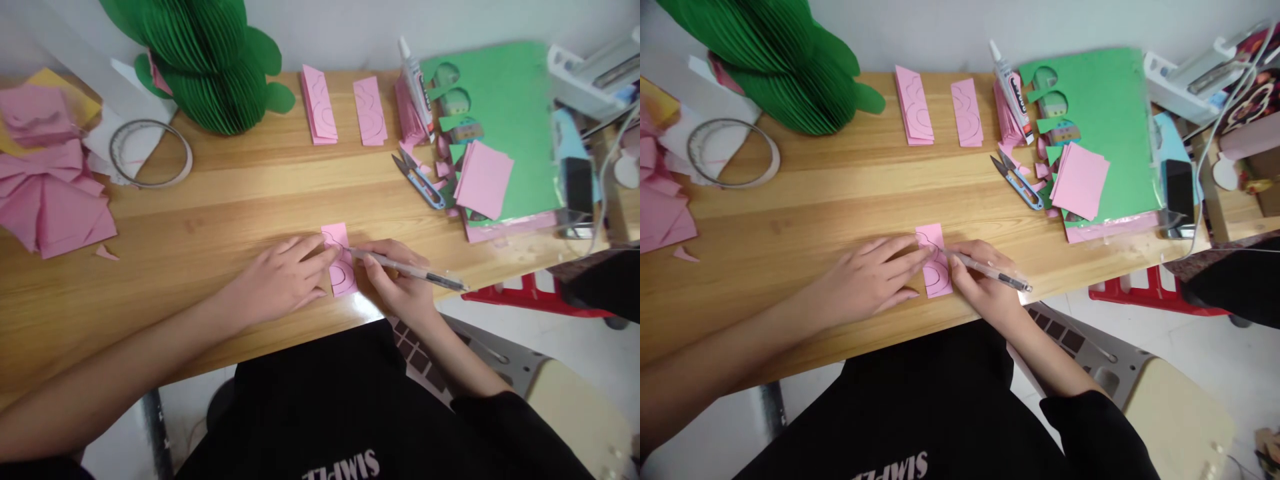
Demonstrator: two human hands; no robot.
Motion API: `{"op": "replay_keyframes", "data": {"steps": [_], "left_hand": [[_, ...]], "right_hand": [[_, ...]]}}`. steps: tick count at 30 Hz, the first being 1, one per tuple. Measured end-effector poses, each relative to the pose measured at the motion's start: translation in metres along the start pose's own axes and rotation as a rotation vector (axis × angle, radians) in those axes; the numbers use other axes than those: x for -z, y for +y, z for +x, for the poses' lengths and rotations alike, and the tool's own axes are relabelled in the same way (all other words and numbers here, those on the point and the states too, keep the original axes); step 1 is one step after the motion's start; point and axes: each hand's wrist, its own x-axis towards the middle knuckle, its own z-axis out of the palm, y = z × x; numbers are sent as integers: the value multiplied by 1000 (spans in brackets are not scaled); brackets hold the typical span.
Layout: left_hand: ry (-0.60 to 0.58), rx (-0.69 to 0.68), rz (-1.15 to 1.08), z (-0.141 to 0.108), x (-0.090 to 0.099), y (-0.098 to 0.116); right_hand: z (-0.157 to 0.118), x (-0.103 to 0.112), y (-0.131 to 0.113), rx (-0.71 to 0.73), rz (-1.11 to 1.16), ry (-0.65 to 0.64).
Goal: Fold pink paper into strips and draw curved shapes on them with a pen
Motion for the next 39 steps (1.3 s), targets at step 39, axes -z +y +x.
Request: {"op": "replay_keyframes", "data": {"steps": [39], "left_hand": [[-10,1,-8,1,2,-1]], "right_hand": [[-6,-2,2,-2,-6,7]]}}
